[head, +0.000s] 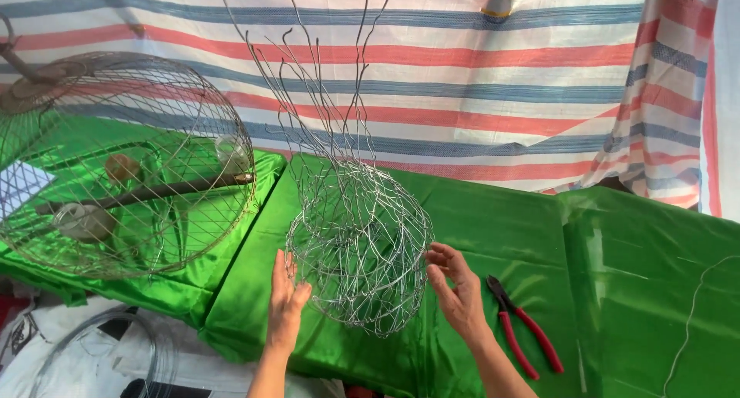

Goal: Manually shaping and assembling a wire mesh structure, likely for a birdcage.

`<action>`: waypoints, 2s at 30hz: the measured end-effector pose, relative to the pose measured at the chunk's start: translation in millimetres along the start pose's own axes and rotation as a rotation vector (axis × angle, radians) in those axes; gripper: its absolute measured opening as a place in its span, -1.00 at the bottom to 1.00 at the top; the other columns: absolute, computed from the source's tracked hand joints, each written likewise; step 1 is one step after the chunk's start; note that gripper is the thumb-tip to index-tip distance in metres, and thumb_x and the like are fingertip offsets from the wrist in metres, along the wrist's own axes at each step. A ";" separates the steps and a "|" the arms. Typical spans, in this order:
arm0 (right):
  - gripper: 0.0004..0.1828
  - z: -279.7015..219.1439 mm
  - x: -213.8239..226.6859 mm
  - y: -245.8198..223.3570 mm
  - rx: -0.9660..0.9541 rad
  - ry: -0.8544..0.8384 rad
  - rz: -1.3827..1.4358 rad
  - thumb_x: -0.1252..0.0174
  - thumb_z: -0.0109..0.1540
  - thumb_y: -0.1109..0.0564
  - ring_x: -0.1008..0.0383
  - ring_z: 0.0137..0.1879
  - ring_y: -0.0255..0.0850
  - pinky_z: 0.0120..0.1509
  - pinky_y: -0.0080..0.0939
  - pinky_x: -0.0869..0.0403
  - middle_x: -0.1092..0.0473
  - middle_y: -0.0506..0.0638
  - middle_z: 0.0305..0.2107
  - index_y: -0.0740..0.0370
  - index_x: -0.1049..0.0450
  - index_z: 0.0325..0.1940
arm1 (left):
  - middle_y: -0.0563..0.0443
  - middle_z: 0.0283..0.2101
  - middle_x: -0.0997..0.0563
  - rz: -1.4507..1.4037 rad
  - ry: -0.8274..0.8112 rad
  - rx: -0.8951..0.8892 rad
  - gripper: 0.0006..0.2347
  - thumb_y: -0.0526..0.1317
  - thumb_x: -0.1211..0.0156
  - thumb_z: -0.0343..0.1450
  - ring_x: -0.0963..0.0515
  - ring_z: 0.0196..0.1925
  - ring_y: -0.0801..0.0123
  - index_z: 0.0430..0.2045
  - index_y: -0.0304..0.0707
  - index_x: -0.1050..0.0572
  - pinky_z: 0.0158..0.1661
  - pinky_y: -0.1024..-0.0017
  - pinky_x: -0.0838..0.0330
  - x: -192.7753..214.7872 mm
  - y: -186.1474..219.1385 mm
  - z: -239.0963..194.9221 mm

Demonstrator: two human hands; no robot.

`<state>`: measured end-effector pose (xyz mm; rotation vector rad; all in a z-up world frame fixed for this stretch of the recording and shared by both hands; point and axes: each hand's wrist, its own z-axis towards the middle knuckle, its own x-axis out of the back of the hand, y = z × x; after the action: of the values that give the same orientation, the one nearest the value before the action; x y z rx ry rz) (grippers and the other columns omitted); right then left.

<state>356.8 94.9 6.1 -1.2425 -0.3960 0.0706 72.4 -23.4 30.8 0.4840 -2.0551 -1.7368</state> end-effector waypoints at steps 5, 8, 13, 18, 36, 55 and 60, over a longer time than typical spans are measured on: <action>-0.62 15.7 17.7 -10.5 0.021 0.135 0.183 -0.03 0.38 0.02 -0.53 0.06 -0.25 0.16 -0.29 -0.53 -0.52 0.03 -0.06 0.26 -0.44 0.20 | -0.08 0.62 0.26 -0.059 -0.012 -0.058 -0.08 0.07 -0.12 0.20 0.29 0.63 0.05 0.50 0.00 0.18 0.44 -0.11 0.14 0.9 -7.2 1.5; -0.60 28.0 21.1 -15.8 0.004 0.120 0.152 -0.04 0.37 -0.04 -0.43 -0.20 -0.37 -0.15 -0.37 -0.46 -0.53 -0.02 -0.03 0.22 -0.49 0.17 | -0.07 0.62 0.29 -0.033 -0.017 -0.065 -0.06 0.13 -0.11 0.18 0.27 0.62 0.03 0.50 0.00 0.17 0.47 -0.08 0.25 0.9 -3.7 -0.9; -0.52 46.5 21.5 -18.8 -0.006 0.071 0.033 0.03 0.37 -0.14 -0.25 -0.39 -0.39 -0.32 -0.35 -0.35 -0.50 -0.05 0.00 0.17 -0.48 0.21 | -0.03 0.62 0.28 -0.053 -0.018 -0.028 -0.04 0.15 -0.11 0.13 0.27 0.62 0.01 0.50 0.06 0.16 0.44 -0.18 0.15 0.0 0.0 -1.9; -0.50 55.2 19.0 -16.5 0.021 0.054 -0.034 0.07 0.36 -0.22 -0.49 -0.11 -0.27 -0.04 -0.24 -0.48 -0.49 -0.06 -0.02 0.10 -0.53 0.18 | -0.02 0.62 0.30 -0.049 -0.019 -0.034 0.00 0.22 -0.11 0.10 0.28 0.62 0.05 0.49 0.05 0.18 0.47 -0.11 0.21 0.7 -2.5 -1.6; -0.42 67.2 8.4 -31.9 0.062 -0.005 0.028 0.19 0.38 -0.28 -0.42 0.28 -0.13 0.05 -0.08 -0.60 -0.42 0.08 0.16 0.11 -0.58 0.10 | -0.03 0.62 0.27 -0.063 -0.030 -0.094 -0.05 0.16 -0.14 0.15 0.28 0.63 0.05 0.50 0.06 0.14 0.48 -0.08 0.27 4.4 -12.6 -1.2; -0.44 65.0 -2.1 -55.6 0.144 0.066 -0.100 0.21 0.42 -0.24 -0.42 0.31 -0.10 0.18 -0.07 -0.45 -0.46 0.07 0.11 0.13 -0.59 0.05 | -0.11 0.61 0.19 -0.184 -0.098 -0.155 -0.03 0.14 -0.23 0.18 0.23 0.63 0.08 0.50 -0.04 0.17 0.44 -0.16 0.18 11.6 -28.6 -1.6; -0.42 51.6 -5.6 -61.9 0.149 0.106 -0.098 0.20 0.42 -0.25 -0.40 0.33 -0.12 0.27 -0.07 -0.42 -0.47 0.07 0.09 0.15 -0.60 0.03 | -0.14 0.61 0.25 -0.153 -0.121 -0.153 0.03 0.25 -0.21 0.14 0.25 0.63 0.12 0.49 -0.06 0.21 0.48 -0.06 0.20 11.4 -26.9 -3.8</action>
<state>324.6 119.8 75.9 -1.0739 -0.3525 -0.0488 64.7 -36.8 5.8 0.5115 -1.9903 -2.0411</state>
